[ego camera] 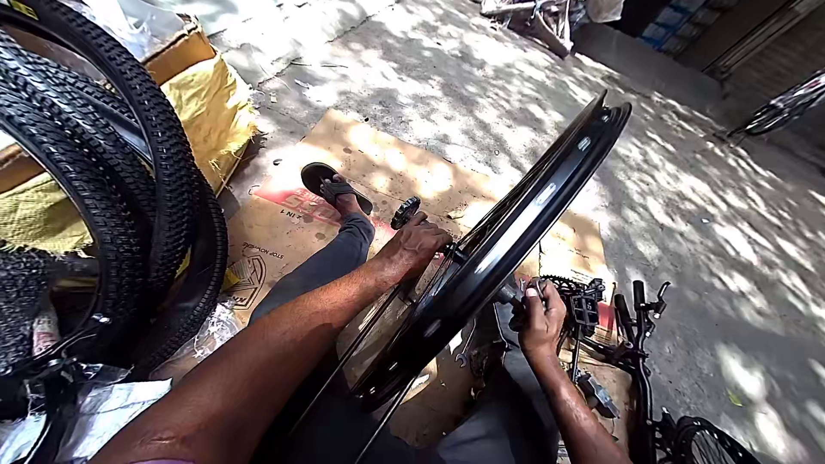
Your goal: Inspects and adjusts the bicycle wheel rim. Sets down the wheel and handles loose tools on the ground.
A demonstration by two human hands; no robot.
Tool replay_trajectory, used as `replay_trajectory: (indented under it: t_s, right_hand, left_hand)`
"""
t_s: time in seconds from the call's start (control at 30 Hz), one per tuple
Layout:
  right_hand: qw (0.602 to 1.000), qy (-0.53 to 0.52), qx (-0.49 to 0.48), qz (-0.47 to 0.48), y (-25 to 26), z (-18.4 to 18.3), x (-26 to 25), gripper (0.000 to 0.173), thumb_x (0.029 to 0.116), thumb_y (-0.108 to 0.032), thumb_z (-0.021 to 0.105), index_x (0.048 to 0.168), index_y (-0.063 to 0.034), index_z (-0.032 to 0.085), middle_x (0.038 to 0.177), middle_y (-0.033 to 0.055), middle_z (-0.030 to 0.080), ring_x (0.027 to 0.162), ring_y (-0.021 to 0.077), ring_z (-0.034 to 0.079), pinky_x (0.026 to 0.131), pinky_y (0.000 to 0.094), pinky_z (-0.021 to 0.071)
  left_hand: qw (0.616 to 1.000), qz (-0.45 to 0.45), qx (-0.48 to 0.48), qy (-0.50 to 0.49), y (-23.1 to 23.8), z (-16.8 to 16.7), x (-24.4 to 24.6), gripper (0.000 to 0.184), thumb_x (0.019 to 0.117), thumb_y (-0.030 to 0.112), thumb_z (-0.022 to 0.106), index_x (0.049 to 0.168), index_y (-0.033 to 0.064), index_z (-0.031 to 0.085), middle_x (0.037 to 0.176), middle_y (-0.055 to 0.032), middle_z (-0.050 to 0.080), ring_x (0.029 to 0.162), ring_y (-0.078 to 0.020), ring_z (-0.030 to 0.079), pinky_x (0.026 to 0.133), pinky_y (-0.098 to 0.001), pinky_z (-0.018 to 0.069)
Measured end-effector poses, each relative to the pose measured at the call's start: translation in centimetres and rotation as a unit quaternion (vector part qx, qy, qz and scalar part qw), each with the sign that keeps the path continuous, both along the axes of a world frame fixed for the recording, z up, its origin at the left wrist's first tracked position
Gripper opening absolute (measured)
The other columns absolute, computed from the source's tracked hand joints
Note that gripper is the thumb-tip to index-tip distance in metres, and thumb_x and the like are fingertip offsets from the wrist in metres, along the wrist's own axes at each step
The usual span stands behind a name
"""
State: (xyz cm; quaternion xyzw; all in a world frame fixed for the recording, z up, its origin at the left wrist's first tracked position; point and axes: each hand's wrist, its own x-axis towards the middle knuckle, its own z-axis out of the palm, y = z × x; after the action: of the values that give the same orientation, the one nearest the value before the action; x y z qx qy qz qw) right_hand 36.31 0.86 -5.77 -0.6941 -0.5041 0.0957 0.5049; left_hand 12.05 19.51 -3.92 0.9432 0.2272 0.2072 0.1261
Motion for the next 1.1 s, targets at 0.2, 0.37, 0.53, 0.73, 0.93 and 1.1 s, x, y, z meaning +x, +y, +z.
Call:
replay_trajectory:
  t_s: [0.2, 0.37, 0.53, 0.73, 0.93, 1.1]
  right_hand:
    - [0.964, 0.212, -0.147, -0.059, -0.8, 3.3, -1.5, 0.041, 0.1071, -0.049, 0.04, 0.099, -0.0132, 0.059, 0.07, 0.0011, 0.059, 0.057, 0.0129, 0.059, 0.054, 0.0344, 0.0537]
    - [0.997, -0.064, -0.031, 0.0, -1.2, 0.0, 0.0, 0.034, 0.1004, -0.041, 0.047, 0.105, -0.0098, 0.059, 0.075, 0.0022, 0.06, 0.058, 0.0146, 0.06, 0.052, 0.0384, 0.0522]
    - [0.925, 0.353, -0.133, -0.05, 0.4, 2.5, -1.0, 0.024, 0.1002, -0.03, 0.049, 0.083, -0.0151, 0.056, 0.061, -0.0022, 0.046, 0.047, 0.0121, 0.044, 0.045, 0.0337, 0.0452]
    - [0.918, 0.368, -0.129, -0.071, 0.6, 2.6, -1.3, 0.028, 0.102, -0.032, 0.049, 0.081, -0.0151, 0.055, 0.058, -0.0021, 0.046, 0.044, 0.0121, 0.043, 0.043, 0.0333, 0.0448]
    - [0.922, 0.354, -0.142, -0.068, 0.6, 2.8, -1.1, 0.028, 0.1015, -0.03, 0.051, 0.079, -0.0136, 0.055, 0.06, -0.0003, 0.049, 0.046, 0.013, 0.047, 0.045, 0.0345, 0.0478]
    - [0.908, 0.379, -0.155, -0.087, 0.7, 3.5, -1.4, 0.027, 0.1002, -0.031, 0.053, 0.078, -0.0143, 0.055, 0.06, -0.0006, 0.048, 0.046, 0.0144, 0.047, 0.046, 0.0367, 0.0482]
  left_hand:
    - [0.999, -0.008, 0.018, -0.038, -0.3, 0.3, 0.1, 0.021, 0.0992, 0.001, 0.057, 0.111, 0.0063, 0.073, 0.111, -0.0099, 0.075, 0.11, -0.0262, 0.07, 0.115, -0.0485, 0.0388]
    - [1.0, 0.003, 0.014, -0.014, -0.2, -0.4, 0.2, 0.021, 0.0986, 0.002, 0.058, 0.111, 0.0077, 0.073, 0.109, -0.0079, 0.075, 0.108, -0.0249, 0.069, 0.115, -0.0464, 0.0382]
    - [1.0, 0.005, 0.015, -0.018, -0.1, -0.1, 0.3, 0.018, 0.0988, 0.003, 0.058, 0.108, 0.0063, 0.073, 0.107, -0.0086, 0.075, 0.107, -0.025, 0.07, 0.117, -0.0475, 0.0367]
    - [0.999, 0.014, 0.023, -0.027, -0.3, -0.2, 0.2, 0.019, 0.0985, 0.003, 0.058, 0.109, 0.0075, 0.073, 0.11, -0.0067, 0.075, 0.108, -0.0228, 0.071, 0.118, -0.0474, 0.0358]
    - [1.0, 0.018, -0.012, -0.016, -0.7, 0.4, 0.4, 0.02, 0.0989, 0.0, 0.055, 0.109, 0.0048, 0.072, 0.109, -0.0099, 0.075, 0.111, -0.0263, 0.069, 0.121, -0.0505, 0.0312]
    - [1.0, 0.025, -0.011, -0.011, -1.0, 0.7, 0.3, 0.02, 0.1004, 0.001, 0.054, 0.108, 0.0046, 0.072, 0.108, -0.0097, 0.075, 0.109, -0.0261, 0.07, 0.121, -0.0506, 0.0318]
